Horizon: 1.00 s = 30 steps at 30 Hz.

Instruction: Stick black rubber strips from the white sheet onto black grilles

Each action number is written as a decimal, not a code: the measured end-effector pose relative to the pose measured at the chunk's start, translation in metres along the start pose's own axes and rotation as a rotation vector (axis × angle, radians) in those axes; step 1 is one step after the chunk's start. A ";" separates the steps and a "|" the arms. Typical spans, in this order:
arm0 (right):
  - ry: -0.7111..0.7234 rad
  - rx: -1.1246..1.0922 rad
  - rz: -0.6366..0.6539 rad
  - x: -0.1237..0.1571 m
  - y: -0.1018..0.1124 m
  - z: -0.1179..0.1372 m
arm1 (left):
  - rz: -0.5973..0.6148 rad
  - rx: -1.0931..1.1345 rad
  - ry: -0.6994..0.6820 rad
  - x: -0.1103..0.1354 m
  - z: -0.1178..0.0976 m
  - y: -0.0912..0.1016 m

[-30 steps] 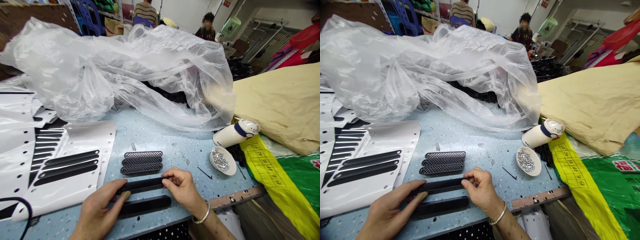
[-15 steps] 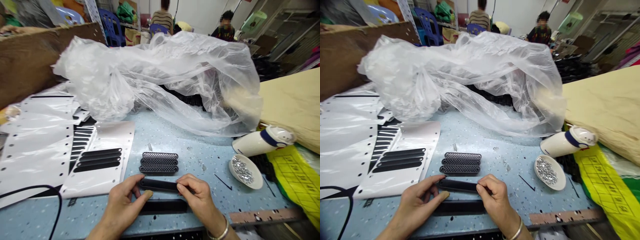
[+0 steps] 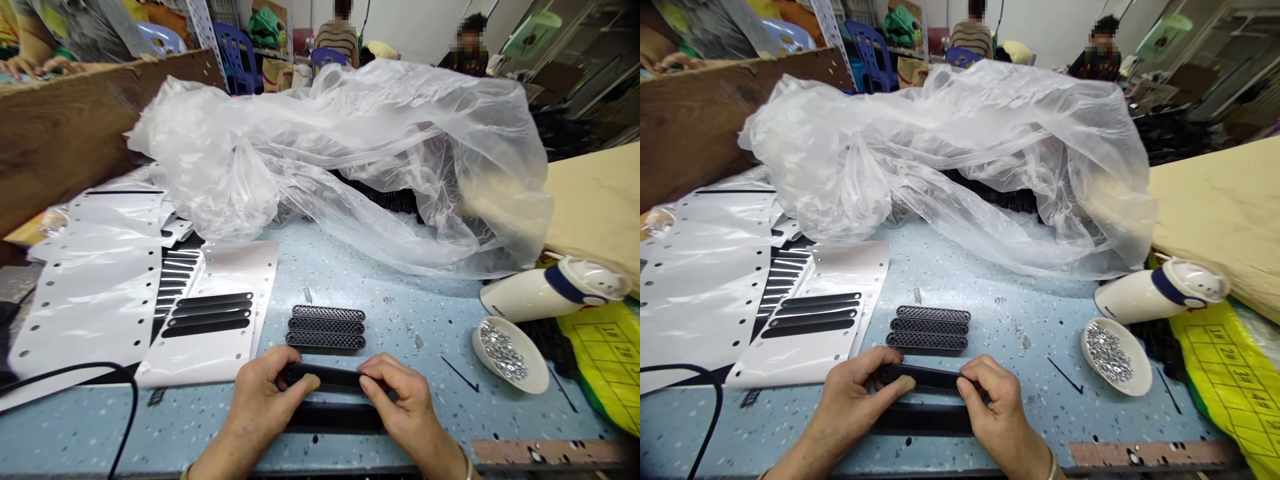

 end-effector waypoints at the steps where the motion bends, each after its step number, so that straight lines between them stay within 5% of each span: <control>1: 0.002 -0.004 0.001 0.000 0.000 0.000 | 0.018 0.016 0.032 0.000 0.003 -0.001; 12: -0.021 -0.027 0.021 0.003 -0.001 -0.006 | 0.168 0.166 0.381 -0.002 0.014 -0.007; 18: -0.027 -0.017 0.025 0.004 -0.001 -0.006 | 0.244 0.201 0.338 -0.005 0.013 -0.005; 30: -0.041 -0.013 0.003 0.001 -0.002 -0.003 | 0.156 0.062 0.209 -0.005 0.009 -0.007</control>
Point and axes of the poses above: each hand's wrist, its own x-axis away from the middle knuckle, its own y-axis out of the back of the hand, z = x × y, the point moved 5 cm from there along -x, towards the middle knuckle, and after that the axes turned 15 degrees about y, right-handed, at the moved point
